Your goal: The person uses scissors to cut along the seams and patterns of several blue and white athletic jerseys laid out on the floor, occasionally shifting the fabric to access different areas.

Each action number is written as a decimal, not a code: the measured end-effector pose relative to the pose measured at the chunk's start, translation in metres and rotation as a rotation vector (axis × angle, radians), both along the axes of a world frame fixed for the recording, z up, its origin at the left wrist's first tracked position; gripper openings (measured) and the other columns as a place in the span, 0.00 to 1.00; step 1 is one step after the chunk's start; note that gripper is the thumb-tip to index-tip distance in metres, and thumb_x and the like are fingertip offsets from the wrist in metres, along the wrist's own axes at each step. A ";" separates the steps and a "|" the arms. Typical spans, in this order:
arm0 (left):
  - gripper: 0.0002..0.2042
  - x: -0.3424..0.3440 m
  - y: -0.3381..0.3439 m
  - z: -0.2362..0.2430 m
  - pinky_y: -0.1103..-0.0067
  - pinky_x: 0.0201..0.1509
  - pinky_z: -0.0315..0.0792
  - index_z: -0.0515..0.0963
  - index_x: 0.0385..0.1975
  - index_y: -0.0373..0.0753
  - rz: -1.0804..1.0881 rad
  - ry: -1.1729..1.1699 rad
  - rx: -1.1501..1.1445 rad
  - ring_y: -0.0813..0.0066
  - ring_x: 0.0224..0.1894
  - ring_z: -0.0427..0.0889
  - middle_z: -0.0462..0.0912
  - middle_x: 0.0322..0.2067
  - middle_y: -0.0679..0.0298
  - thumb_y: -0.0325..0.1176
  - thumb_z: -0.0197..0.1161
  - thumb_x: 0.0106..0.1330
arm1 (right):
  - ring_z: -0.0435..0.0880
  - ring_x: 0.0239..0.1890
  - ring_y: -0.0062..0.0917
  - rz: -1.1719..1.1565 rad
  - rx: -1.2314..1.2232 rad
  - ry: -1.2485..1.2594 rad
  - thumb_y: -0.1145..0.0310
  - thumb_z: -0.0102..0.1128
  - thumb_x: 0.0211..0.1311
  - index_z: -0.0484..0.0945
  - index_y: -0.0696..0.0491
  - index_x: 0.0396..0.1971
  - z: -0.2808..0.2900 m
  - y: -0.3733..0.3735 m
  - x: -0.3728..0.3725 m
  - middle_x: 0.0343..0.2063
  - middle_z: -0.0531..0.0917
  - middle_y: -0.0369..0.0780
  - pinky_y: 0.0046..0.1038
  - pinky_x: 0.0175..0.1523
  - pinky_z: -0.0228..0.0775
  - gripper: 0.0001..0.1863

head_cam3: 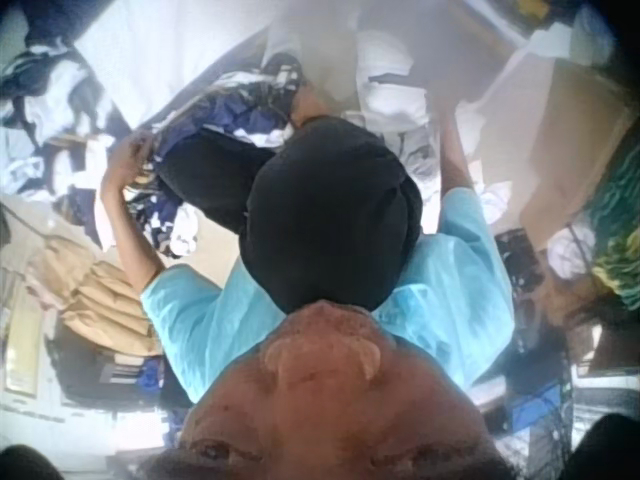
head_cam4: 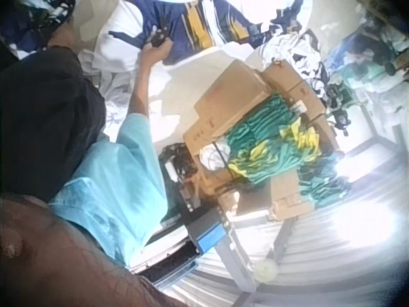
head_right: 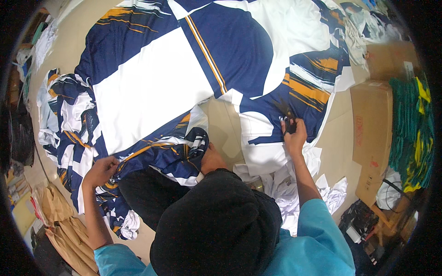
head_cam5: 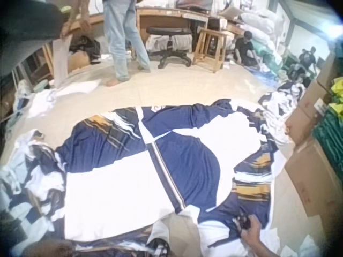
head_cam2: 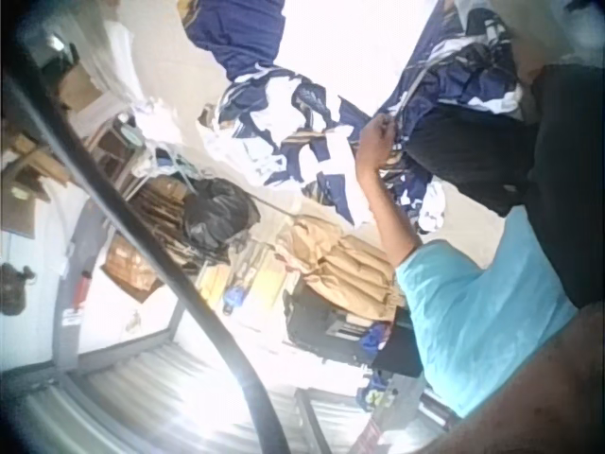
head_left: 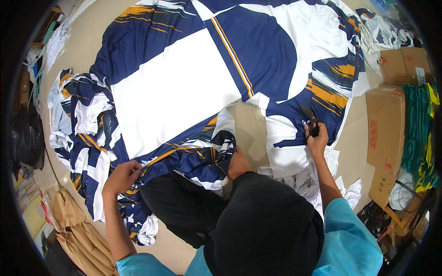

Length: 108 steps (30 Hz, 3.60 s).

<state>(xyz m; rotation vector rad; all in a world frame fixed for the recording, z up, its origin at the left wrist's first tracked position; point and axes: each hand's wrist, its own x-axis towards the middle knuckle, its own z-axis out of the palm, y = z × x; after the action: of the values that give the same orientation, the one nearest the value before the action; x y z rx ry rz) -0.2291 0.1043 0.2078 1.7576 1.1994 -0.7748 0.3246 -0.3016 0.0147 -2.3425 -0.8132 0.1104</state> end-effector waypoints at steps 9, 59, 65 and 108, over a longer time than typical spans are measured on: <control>0.32 0.103 -0.076 -0.108 0.55 0.65 0.74 0.75 0.62 0.32 -0.316 -0.455 0.594 0.41 0.60 0.78 0.80 0.56 0.46 0.37 0.81 0.60 | 0.78 0.33 0.43 0.041 -0.033 -0.042 0.81 0.66 0.62 0.75 0.56 0.35 -0.017 -0.033 -0.030 0.30 0.78 0.47 0.36 0.43 0.72 0.07; 0.39 0.122 0.222 -0.237 0.36 0.82 0.44 0.56 0.87 0.55 0.375 0.032 1.209 0.33 0.84 0.51 0.54 0.84 0.44 0.69 0.41 0.82 | 0.86 0.54 0.51 0.281 0.080 -0.288 0.50 0.78 0.66 0.80 0.63 0.57 -0.018 0.442 0.108 0.47 0.88 0.52 0.46 0.61 0.76 0.33; 0.38 0.132 0.269 -0.246 0.36 0.83 0.43 0.60 0.85 0.49 0.306 0.034 1.179 0.33 0.84 0.54 0.57 0.83 0.44 0.67 0.39 0.84 | 0.86 0.55 0.51 0.194 0.005 -0.305 0.49 0.79 0.66 0.80 0.63 0.59 -0.013 0.460 0.107 0.48 0.89 0.51 0.46 0.61 0.76 0.35; 0.17 0.245 -0.144 -0.186 0.58 0.68 0.65 0.82 0.52 0.41 -0.060 -0.834 0.875 0.55 0.56 0.78 0.81 0.46 0.59 0.32 0.75 0.64 | 0.79 0.26 0.20 0.194 -0.331 1.207 0.39 0.75 0.67 0.87 0.60 0.29 0.047 0.037 -0.161 0.22 0.82 0.35 0.28 0.32 0.66 0.32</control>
<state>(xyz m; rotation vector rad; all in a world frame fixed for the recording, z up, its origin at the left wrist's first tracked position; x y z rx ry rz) 0.0158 -0.0395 0.0213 2.4296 0.9188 0.5638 0.1640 -0.2647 0.0621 -1.9118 -0.3770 1.6368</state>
